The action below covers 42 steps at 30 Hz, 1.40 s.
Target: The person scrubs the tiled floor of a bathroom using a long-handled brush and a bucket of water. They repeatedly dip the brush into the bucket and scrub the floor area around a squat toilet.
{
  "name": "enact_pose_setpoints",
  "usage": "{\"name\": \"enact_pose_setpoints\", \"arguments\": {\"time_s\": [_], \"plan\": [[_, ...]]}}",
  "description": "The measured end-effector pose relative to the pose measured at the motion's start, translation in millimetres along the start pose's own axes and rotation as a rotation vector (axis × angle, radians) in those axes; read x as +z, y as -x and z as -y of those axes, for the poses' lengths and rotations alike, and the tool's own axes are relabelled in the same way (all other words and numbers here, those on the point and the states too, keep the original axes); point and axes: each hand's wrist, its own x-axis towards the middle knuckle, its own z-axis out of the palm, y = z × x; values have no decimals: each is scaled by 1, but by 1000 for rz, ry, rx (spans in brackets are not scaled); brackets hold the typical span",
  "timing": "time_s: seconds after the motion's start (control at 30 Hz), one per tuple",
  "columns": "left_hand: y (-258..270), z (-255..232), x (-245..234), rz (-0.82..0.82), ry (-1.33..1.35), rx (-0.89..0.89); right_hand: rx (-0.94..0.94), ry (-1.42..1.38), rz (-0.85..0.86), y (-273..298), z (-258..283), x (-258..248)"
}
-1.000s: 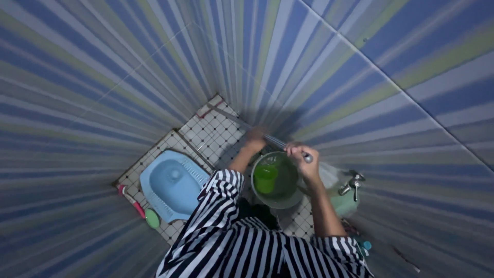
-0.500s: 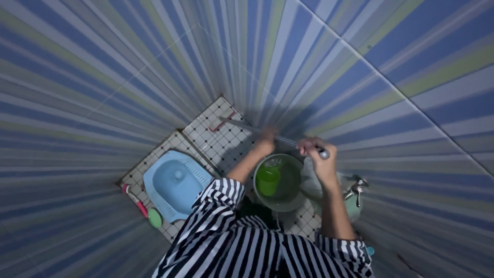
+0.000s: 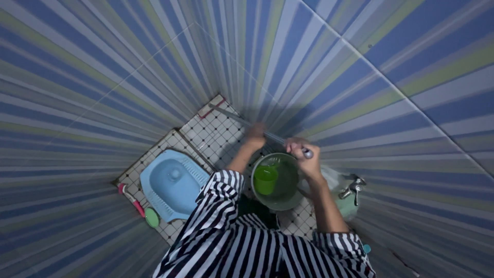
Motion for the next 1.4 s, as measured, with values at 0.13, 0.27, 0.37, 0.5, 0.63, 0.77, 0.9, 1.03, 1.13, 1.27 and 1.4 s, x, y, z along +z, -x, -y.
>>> {"name": "enact_pose_setpoints", "arguments": {"time_s": [0.13,0.27,0.37,0.5,0.63,0.77,0.9,1.03,1.13,1.27,1.4], "plan": [[5,-6,7,-74,16,46,35,58,-15,-1,26,-1],[12,-10,5,-135,120,93,63,152,7,-3,43,1],[13,-8,0,-37,174,-44,37,148,61,-5,32,-2],[10,-2,4,-154,220,-45,-63,82,112,-6,0,-3],[6,-2,11,-227,82,19,-10,22,122,0,-8,-16],[6,-11,24,-216,103,-78,38,18,71,5,-9,-26],[7,-15,30,-157,106,-97,-49,-2,85,13,-13,-33],[9,-16,33,-94,10,35,-40,-23,24,27,-15,-36],[8,-21,36,-22,6,37,38,-27,-27,33,-9,-37],[14,-27,39,5,86,78,48,-30,-69,38,6,-40],[22,-32,40,0,120,18,54,-75,-34,36,4,-39]]}}
